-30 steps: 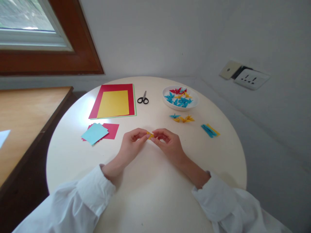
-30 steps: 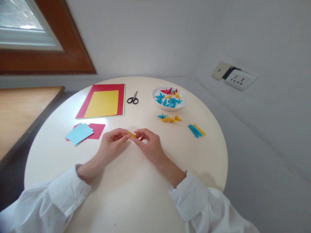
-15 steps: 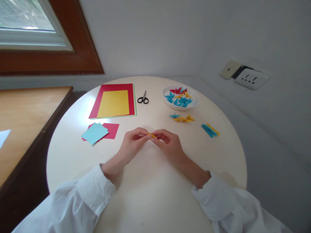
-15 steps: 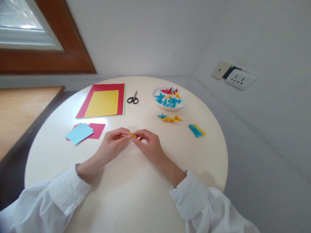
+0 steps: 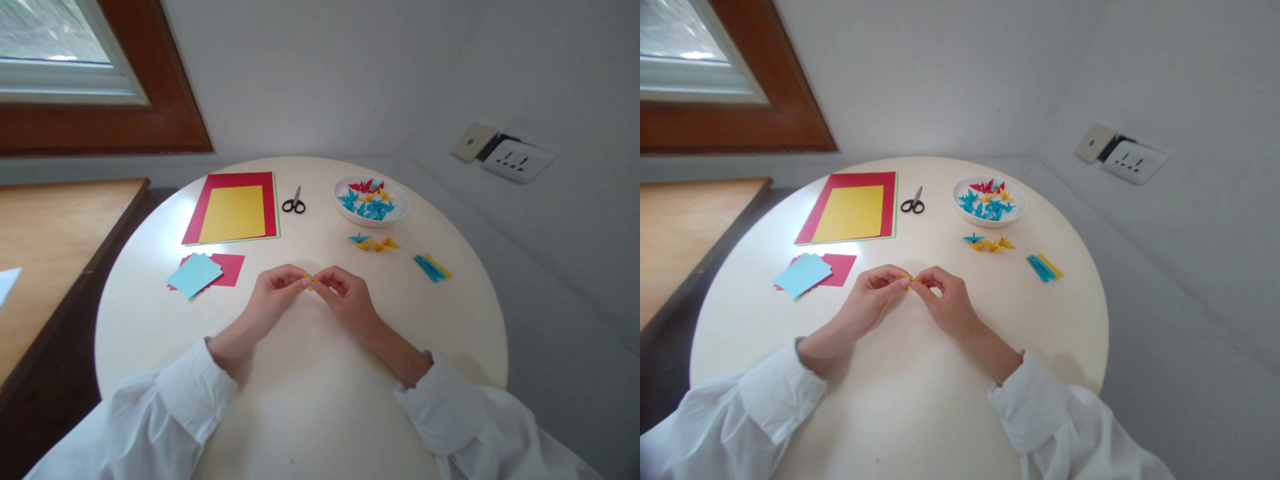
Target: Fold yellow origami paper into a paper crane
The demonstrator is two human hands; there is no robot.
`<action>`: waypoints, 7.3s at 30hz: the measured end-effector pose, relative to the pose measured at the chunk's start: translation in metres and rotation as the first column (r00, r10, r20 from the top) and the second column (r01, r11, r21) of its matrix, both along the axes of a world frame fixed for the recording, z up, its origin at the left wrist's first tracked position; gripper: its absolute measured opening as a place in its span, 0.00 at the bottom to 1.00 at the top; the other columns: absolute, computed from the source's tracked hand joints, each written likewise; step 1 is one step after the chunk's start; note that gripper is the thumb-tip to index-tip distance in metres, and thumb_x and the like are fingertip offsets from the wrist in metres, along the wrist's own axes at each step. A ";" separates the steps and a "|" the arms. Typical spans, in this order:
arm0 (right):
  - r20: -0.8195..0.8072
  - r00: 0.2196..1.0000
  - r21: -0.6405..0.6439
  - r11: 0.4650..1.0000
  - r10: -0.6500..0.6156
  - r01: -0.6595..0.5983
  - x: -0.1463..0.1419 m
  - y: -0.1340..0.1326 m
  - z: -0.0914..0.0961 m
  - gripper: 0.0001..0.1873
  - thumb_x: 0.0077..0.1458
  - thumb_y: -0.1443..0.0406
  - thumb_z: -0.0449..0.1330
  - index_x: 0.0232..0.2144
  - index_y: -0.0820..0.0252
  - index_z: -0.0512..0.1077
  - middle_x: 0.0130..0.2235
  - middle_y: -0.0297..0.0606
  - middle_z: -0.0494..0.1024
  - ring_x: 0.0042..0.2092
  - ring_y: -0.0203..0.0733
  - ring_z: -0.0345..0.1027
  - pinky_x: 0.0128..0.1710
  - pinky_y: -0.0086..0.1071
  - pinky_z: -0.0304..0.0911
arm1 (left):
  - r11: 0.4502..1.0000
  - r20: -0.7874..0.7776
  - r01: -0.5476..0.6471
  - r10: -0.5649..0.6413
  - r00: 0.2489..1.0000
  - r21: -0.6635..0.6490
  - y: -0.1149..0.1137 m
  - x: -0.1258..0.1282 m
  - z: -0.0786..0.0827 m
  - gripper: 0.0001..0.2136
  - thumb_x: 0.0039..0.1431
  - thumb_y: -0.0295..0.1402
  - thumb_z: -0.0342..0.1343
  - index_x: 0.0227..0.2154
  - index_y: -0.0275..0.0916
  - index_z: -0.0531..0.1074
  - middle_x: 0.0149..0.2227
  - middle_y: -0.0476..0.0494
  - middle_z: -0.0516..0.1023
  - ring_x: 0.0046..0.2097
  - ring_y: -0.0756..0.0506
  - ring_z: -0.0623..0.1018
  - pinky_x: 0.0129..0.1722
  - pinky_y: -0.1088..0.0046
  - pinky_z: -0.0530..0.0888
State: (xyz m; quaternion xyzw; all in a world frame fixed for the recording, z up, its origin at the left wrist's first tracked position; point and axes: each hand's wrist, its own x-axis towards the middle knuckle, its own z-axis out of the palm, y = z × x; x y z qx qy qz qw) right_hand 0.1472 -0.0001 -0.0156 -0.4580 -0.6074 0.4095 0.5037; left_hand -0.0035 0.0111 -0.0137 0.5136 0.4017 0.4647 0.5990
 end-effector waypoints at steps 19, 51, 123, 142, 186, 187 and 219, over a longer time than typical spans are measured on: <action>-0.062 0.997 -0.110 0.992 0.048 -0.055 -0.001 0.001 0.001 0.07 0.46 0.61 0.62 0.26 0.59 0.71 0.25 0.32 0.75 0.28 0.35 0.70 0.32 0.30 0.65 | 0.997 0.006 -0.072 0.071 0.997 0.029 0.001 0.000 0.005 0.06 0.47 0.34 0.62 0.24 0.36 0.74 0.25 0.49 0.75 0.29 0.51 0.73 0.30 0.75 0.68; 0.114 0.992 0.015 0.998 -0.056 0.054 0.003 0.004 -0.001 0.09 0.51 0.61 0.55 0.23 0.59 0.66 0.23 0.31 0.67 0.26 0.34 0.60 0.26 0.29 0.56 | 0.998 -0.282 0.012 0.008 0.959 0.069 0.001 -0.002 0.006 0.11 0.49 0.39 0.58 0.23 0.35 0.73 0.23 0.49 0.72 0.25 0.52 0.67 0.24 0.76 0.62; 0.212 0.977 0.017 1.000 -0.016 0.013 0.004 0.003 0.000 0.12 0.53 0.60 0.53 0.22 0.59 0.67 0.23 0.32 0.70 0.26 0.34 0.60 0.28 0.29 0.57 | 0.999 -0.111 0.020 -0.023 0.994 -0.025 0.002 -0.004 -0.001 0.11 0.49 0.40 0.60 0.24 0.36 0.71 0.21 0.51 0.70 0.22 0.54 0.65 0.23 0.77 0.59; 0.047 0.999 -0.009 1.000 -0.012 0.012 0.005 0.005 -0.007 0.08 0.53 0.60 0.56 0.29 0.59 0.69 0.28 0.34 0.73 0.31 0.36 0.67 0.33 0.30 0.63 | 0.994 -0.067 -0.105 0.105 0.992 -0.010 0.002 -0.001 0.001 0.09 0.48 0.36 0.61 0.28 0.36 0.70 0.21 0.52 0.72 0.24 0.54 0.69 0.24 0.79 0.62; -0.244 0.969 -0.102 0.993 0.027 -0.053 0.005 0.005 0.001 0.04 0.43 0.65 0.60 0.26 0.58 0.71 0.25 0.30 0.72 0.28 0.34 0.65 0.32 0.30 0.63 | 0.998 -0.043 0.035 -0.033 0.999 0.046 -0.004 -0.001 0.013 0.09 0.46 0.29 0.61 0.33 0.36 0.77 0.32 0.44 0.81 0.34 0.48 0.78 0.34 0.74 0.73; -0.243 0.970 -0.099 0.994 0.029 -0.054 0.005 0.005 0.001 0.04 0.43 0.65 0.60 0.26 0.58 0.71 0.24 0.30 0.72 0.28 0.34 0.65 0.32 0.30 0.63 | 0.998 -0.043 0.036 -0.034 0.999 0.053 -0.004 -0.001 0.014 0.08 0.46 0.30 0.61 0.33 0.36 0.77 0.33 0.44 0.81 0.34 0.47 0.78 0.34 0.73 0.73; -0.105 0.994 -0.056 0.998 -0.044 0.038 0.002 0.005 -0.002 0.09 0.44 0.59 0.63 0.23 0.59 0.72 0.25 0.35 0.76 0.30 0.38 0.69 0.33 0.32 0.68 | 0.975 -0.213 -0.105 0.147 0.966 0.196 -0.002 0.001 0.005 0.06 0.48 0.34 0.61 0.24 0.37 0.71 0.24 0.49 0.75 0.27 0.51 0.73 0.29 0.75 0.69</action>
